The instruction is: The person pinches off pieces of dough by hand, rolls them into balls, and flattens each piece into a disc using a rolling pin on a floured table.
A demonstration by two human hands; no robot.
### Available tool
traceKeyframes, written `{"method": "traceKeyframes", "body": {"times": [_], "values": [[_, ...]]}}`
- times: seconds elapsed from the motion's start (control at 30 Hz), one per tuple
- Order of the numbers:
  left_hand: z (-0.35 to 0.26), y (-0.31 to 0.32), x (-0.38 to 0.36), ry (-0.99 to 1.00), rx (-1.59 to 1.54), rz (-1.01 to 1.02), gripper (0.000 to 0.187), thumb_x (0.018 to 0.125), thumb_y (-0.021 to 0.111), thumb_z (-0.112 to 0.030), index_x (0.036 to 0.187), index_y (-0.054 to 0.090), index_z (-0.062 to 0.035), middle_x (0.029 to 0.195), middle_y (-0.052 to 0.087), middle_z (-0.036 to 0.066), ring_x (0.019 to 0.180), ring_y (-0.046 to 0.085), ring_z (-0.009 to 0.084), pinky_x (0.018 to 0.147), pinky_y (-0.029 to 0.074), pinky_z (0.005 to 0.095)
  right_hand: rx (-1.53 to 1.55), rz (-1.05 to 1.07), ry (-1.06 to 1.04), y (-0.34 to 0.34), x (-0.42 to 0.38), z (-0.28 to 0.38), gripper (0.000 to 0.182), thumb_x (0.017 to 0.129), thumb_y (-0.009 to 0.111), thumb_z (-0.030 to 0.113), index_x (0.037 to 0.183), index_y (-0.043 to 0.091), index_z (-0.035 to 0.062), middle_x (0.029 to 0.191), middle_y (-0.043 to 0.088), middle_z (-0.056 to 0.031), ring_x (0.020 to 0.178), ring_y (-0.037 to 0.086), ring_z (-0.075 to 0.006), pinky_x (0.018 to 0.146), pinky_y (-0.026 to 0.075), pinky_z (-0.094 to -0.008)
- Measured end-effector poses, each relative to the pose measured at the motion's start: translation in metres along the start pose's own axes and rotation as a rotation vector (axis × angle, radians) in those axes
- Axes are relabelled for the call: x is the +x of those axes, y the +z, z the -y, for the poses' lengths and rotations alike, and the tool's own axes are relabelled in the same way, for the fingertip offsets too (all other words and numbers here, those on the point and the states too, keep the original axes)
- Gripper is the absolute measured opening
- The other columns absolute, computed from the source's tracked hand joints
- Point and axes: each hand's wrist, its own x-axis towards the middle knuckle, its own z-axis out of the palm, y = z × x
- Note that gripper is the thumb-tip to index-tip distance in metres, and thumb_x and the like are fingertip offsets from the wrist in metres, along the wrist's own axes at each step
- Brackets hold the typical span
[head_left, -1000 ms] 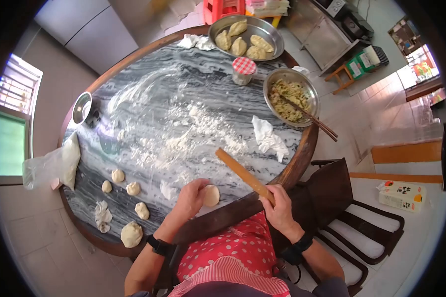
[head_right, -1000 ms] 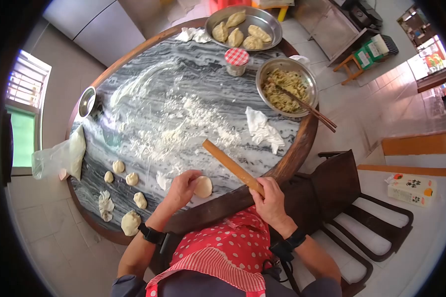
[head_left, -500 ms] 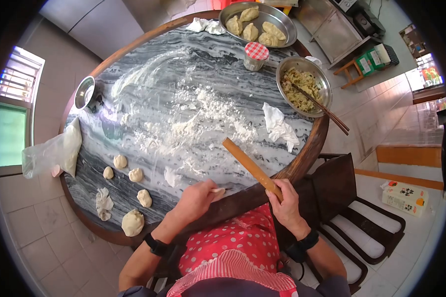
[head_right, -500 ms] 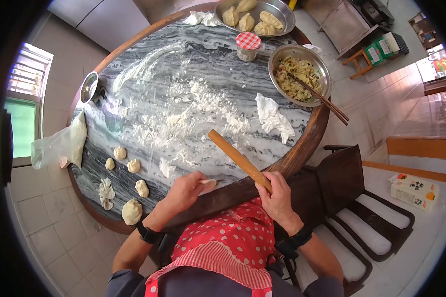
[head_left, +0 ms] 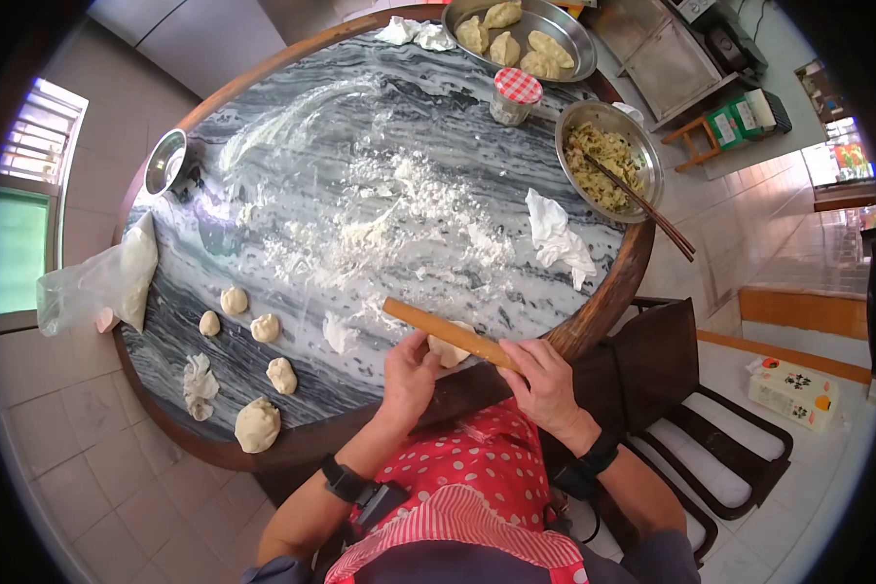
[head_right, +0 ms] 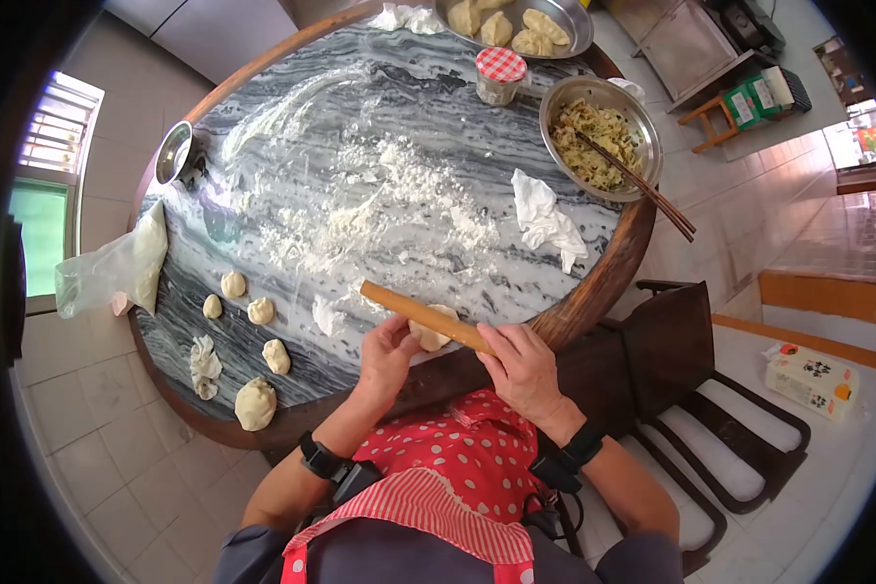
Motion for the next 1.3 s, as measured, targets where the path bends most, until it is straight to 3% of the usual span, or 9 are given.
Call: {"method": "traceKeyframes", "body": {"times": [0.07,0.3,0.37,0.4,0.43,0.5,0.53,0.73,1.3], "values": [[-0.006,-0.009,-0.005,-0.099,-0.305,0.036,0.035,0.097,0.054,-0.002,0.132,0.051,0.0032,0.114,0.065,0.011,0.106,0.063,0.0194,0.096,0.052,0.0362,0.010,0.020,-0.007,0.004,-0.004,-0.001,0.043,0.075,0.075,0.003,0.117,0.064,0.0033,0.098,0.061,-0.0104,0.089,0.062,-0.0291,0.075,0.052,-0.0372],[-0.037,-0.020,-0.037,-0.391,-0.322,-0.146,0.048,0.096,0.055,-0.004,0.141,0.041,-0.0001,0.130,0.055,0.015,0.115,0.058,0.0207,0.093,0.052,0.0345,-0.097,0.167,-0.031,0.013,-0.007,-0.016,0.047,0.077,0.075,0.007,0.122,0.061,0.0050,0.108,0.055,-0.0101,0.100,0.057,-0.0290,0.082,0.049,-0.0396],[-0.024,-0.033,-0.043,0.092,0.315,-0.286,0.058,0.093,0.056,-0.003,0.147,0.035,-0.0018,0.133,0.053,0.020,0.124,0.053,0.0286,0.099,0.048,0.0405,-0.121,0.184,-0.007,0.012,-0.008,-0.015,0.048,0.078,0.074,0.008,0.124,0.060,0.0055,0.112,0.055,-0.0106,0.102,0.056,-0.0297,0.085,0.047,-0.0409],[-0.025,-0.037,-0.037,0.394,0.641,-0.285,0.066,0.092,0.061,-0.012,0.150,0.031,-0.0009,0.146,0.040,0.026,0.138,0.038,0.0378,0.111,0.034,0.0513,-0.148,0.200,0.005,0.012,-0.006,-0.015,0.049,0.079,0.074,0.010,0.125,0.060,0.0060,0.116,0.054,-0.0112,0.105,0.055,-0.0304,0.088,0.045,-0.0423],[-0.027,-0.035,-0.030,0.393,0.641,-0.283,0.066,0.092,0.061,-0.012,0.150,0.031,-0.0009,0.146,0.040,0.026,0.138,0.038,0.0378,0.111,0.034,0.0513,-0.147,0.201,0.007,0.012,-0.006,-0.014,0.049,0.079,0.074,0.010,0.125,0.060,0.0060,0.116,0.054,-0.0112,0.105,0.055,-0.0304,0.088,0.045,-0.0423],[-0.027,-0.030,-0.017,0.517,1.369,-0.040,0.073,0.092,0.063,-0.026,0.150,0.029,0.0027,0.155,0.025,0.027,0.145,0.022,0.0451,0.117,0.016,0.0582,-0.192,0.166,-0.014,0.014,-0.007,-0.010,0.050,0.080,0.073,0.012,0.128,0.058,0.0067,0.129,0.052,-0.0115,0.113,0.052,-0.0310,0.094,0.041,-0.0465],[-0.022,-0.032,-0.011,0.521,1.330,0.054,0.088,0.089,0.066,-0.043,0.149,0.025,0.0067,0.158,0.018,0.027,0.147,0.011,0.0482,0.117,0.008,0.0612,-0.192,0.170,-0.014,0.016,-0.008,-0.010,0.050,0.080,0.073,0.012,0.128,0.058,0.0067,0.129,0.052,-0.0115,0.113,0.052,-0.0310,0.094,0.041,-0.0465],[-0.028,-0.040,-0.006,0.551,1.374,0.156,0.113,0.077,0.059,-0.074,0.148,0.027,0.0076,0.157,0.022,0.028,0.146,0.013,0.0503,0.115,0.011,0.0650,-0.346,0.124,-0.103,0.025,-0.003,-0.024,0.049,0.085,0.071,0.021,0.132,0.058,0.0128,0.148,0.043,-0.0137,0.138,0.037,-0.0341,0.108,0.029,-0.0604],[-0.042,-0.030,0.046,0.535,1.344,0.039,0.123,0.073,0.052,-0.084,0.151,0.023,0.0064,0.157,0.018,0.031,0.145,0.012,0.0529,0.112,0.008,0.0700,-0.395,0.165,-0.067,0.015,0.076,-0.043,0.059,0.090,0.066,0.027,0.144,0.047,0.0134,0.157,0.027,-0.0169,0.147,0.020,-0.0400,0.112,0.016,-0.0695]]}}
